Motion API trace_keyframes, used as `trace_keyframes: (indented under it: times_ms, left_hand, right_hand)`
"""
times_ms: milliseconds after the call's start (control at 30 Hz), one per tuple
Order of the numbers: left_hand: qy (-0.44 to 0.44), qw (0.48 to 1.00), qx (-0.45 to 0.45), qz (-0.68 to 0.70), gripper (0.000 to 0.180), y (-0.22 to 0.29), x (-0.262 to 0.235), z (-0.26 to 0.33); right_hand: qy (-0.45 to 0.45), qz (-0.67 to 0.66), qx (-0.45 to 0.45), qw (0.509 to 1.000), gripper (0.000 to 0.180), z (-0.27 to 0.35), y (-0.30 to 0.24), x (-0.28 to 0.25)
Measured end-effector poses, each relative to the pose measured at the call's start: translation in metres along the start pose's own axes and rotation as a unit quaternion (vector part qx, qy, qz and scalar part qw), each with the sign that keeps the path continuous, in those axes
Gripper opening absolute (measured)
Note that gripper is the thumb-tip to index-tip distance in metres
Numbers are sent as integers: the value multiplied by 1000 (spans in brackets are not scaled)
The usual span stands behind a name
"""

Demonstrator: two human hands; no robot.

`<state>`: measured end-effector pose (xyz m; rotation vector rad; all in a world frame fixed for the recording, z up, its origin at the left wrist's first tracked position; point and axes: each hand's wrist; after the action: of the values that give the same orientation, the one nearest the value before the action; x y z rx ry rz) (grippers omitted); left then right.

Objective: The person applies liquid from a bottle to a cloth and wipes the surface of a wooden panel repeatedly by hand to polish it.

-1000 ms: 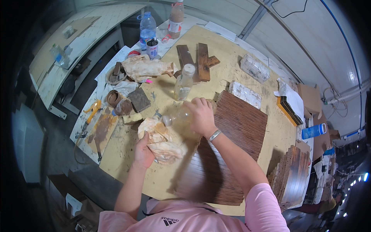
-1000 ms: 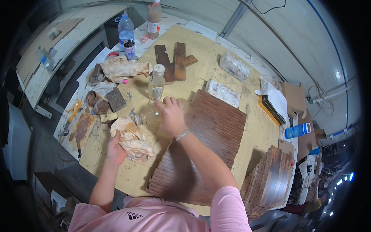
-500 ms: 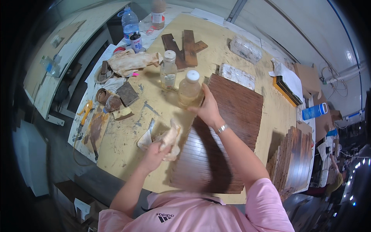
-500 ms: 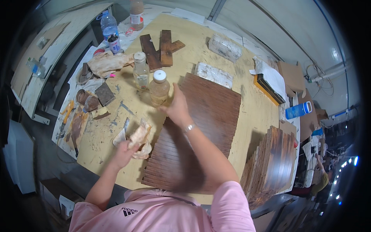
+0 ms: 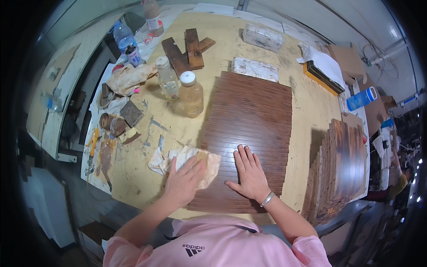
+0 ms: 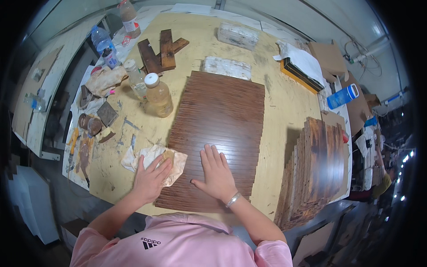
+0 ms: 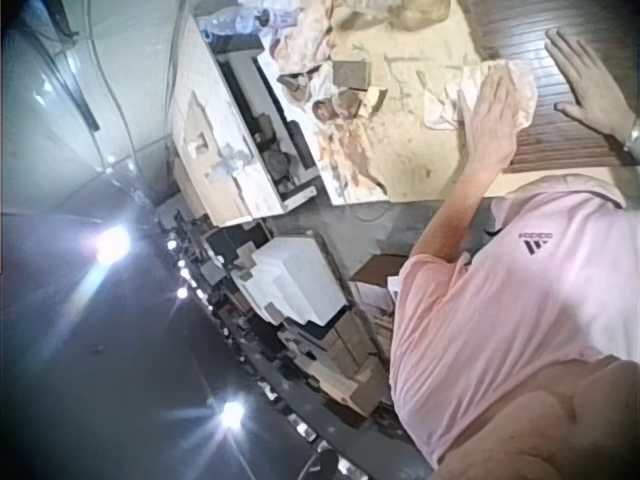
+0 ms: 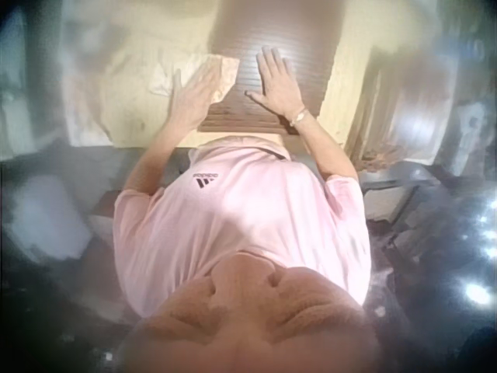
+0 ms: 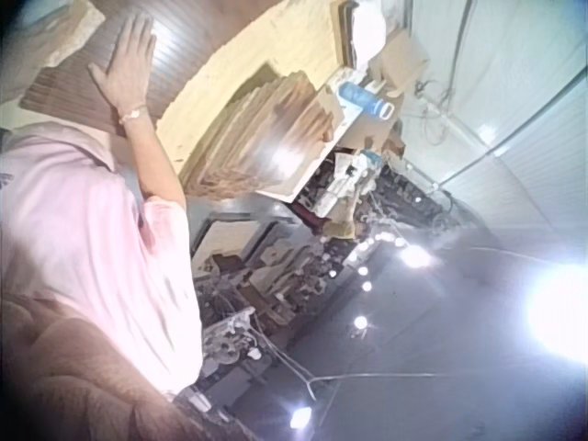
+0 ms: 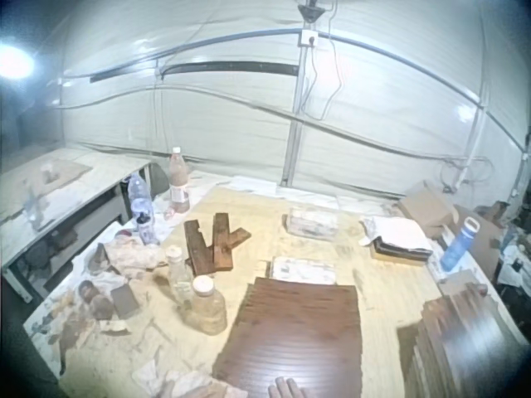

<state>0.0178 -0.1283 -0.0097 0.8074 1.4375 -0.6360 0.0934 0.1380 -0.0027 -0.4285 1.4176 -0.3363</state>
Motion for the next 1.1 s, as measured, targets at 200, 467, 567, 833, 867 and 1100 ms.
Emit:
trace_keyframes:
  times_ms: [200, 467, 567, 833, 867, 1100]
  left_hand:
    - [56, 998, -28, -31, 54, -18, 3, -43]
    - [43, 997, -53, -35, 49, -12, 5, -24]
    - [63, 995, -57, -45, 49, -22, 8, -64]
    - [30, 997, -57, -45, 53, -13, 10, -32]
    - [50, 996, -65, -46, 54, -22, 12, -55]
    - [5, 998, -56, -33, 53, -19, 10, -42]
  right_hand:
    - [15, 8, -16, 1000, 101, 0, 2, 4]
    - [23, 4, -24, 999, 101, 2, 3, 7]
    - [29, 7, -25, 999, 100, 2, 5, 5]
    - [23, 9, -20, 999, 100, 4, 5, 6]
    - [23, 7, -21, 999, 100, 4, 4, 5]
    - [37, 1, -21, 999, 100, 6, 9, 4]
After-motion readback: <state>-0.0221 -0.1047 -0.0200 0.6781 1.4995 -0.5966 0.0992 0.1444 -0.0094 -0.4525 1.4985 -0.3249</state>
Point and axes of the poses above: each hand's wrist, its own z-axis away from the middle knuckle, its own x-axis out of the palm, y = z × x, and after that the axes turned 12 degrees about -z, right-handed
